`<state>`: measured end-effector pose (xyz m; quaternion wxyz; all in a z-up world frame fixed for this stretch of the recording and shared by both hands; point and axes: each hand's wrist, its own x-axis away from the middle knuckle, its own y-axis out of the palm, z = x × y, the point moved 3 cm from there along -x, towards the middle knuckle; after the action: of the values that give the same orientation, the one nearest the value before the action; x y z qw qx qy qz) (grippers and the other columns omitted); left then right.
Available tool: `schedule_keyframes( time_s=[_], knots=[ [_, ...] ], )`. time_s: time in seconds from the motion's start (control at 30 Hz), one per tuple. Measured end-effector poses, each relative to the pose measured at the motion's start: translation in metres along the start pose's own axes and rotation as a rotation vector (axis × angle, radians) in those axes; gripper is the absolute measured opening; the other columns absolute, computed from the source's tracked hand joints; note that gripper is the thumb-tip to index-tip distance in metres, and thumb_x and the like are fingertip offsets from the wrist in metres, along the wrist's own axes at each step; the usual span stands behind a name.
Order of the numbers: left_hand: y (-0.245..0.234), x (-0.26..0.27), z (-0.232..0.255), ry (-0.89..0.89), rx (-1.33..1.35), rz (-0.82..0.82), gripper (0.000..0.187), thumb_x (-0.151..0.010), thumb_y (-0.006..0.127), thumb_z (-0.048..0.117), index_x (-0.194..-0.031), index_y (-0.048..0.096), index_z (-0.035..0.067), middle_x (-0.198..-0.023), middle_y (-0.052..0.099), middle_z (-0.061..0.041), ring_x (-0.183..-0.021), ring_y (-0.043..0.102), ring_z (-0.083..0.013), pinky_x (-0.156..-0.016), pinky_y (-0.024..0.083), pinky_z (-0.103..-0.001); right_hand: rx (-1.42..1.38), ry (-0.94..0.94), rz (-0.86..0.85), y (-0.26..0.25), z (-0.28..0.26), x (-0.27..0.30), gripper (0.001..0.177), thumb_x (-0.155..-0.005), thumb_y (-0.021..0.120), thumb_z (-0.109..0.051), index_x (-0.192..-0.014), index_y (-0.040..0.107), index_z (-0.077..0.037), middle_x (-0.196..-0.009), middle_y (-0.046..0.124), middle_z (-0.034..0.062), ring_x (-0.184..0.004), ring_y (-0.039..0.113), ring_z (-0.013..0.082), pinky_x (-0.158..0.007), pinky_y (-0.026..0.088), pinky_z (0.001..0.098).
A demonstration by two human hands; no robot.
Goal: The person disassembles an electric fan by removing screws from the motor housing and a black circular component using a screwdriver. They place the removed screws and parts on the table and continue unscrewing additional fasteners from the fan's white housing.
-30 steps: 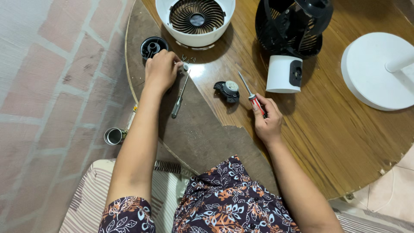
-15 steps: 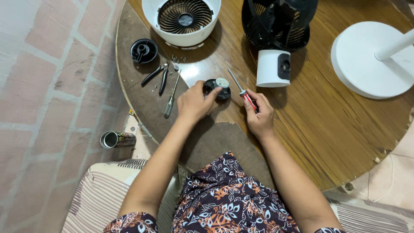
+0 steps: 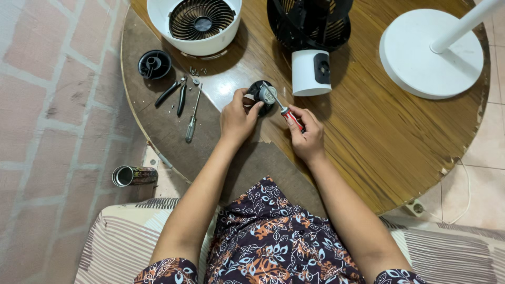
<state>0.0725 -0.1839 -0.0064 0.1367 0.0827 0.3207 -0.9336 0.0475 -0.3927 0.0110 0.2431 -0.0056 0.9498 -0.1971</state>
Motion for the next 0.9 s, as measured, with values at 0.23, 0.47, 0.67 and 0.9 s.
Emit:
schedule_keyframes(
  time_s=[0.23,0.47,0.67,0.9],
  knots=[
    [0.021,0.0,-0.01,0.037,0.349,0.029,0.037,-0.094,0.073,0.011,-0.124,0.055,0.002,-0.088,0.074,-0.009,-0.078,0.072,-0.0159,-0.071,0.055,-0.029,0.149,-0.096,0.001,-0.023,-0.007,0.007,0.024,-0.097,0.07,-0.005,-0.12,0.069,0.0,-0.1,0.069,0.0147,-0.083,0.07,0.0263,-0.074,0.055,0.0326],
    [0.037,0.002,-0.03,-0.054,0.53,0.061,0.035,-0.1,0.066,0.008,-0.131,0.054,0.001,-0.089,0.061,-0.004,-0.078,0.057,-0.0094,-0.071,0.049,-0.024,0.224,-0.103,0.013,-0.035,-0.007,0.01,0.027,-0.094,0.072,-0.005,-0.121,0.07,-0.003,-0.103,0.07,0.0144,-0.086,0.072,0.0278,-0.075,0.057,0.0341],
    [0.033,0.006,-0.019,-0.081,0.632,0.059,0.025,-0.104,0.056,0.012,-0.126,0.058,0.001,-0.101,0.066,-0.004,-0.089,0.063,-0.0115,-0.077,0.055,-0.026,0.248,-0.164,0.01,-0.032,-0.008,0.009,0.03,-0.094,0.074,-0.007,-0.124,0.071,-0.005,-0.105,0.072,0.013,-0.087,0.073,0.0266,-0.074,0.058,0.034],
    [0.023,0.018,-0.003,0.155,0.243,0.207,0.023,-0.108,0.055,0.016,-0.124,0.061,0.001,-0.113,0.061,-0.013,-0.104,0.064,-0.0243,-0.092,0.053,-0.035,0.288,-0.156,-0.011,-0.031,-0.009,0.011,0.029,-0.092,0.076,-0.009,-0.121,0.075,-0.007,-0.103,0.073,0.0106,-0.085,0.074,0.0248,-0.072,0.058,0.033]
  ],
)
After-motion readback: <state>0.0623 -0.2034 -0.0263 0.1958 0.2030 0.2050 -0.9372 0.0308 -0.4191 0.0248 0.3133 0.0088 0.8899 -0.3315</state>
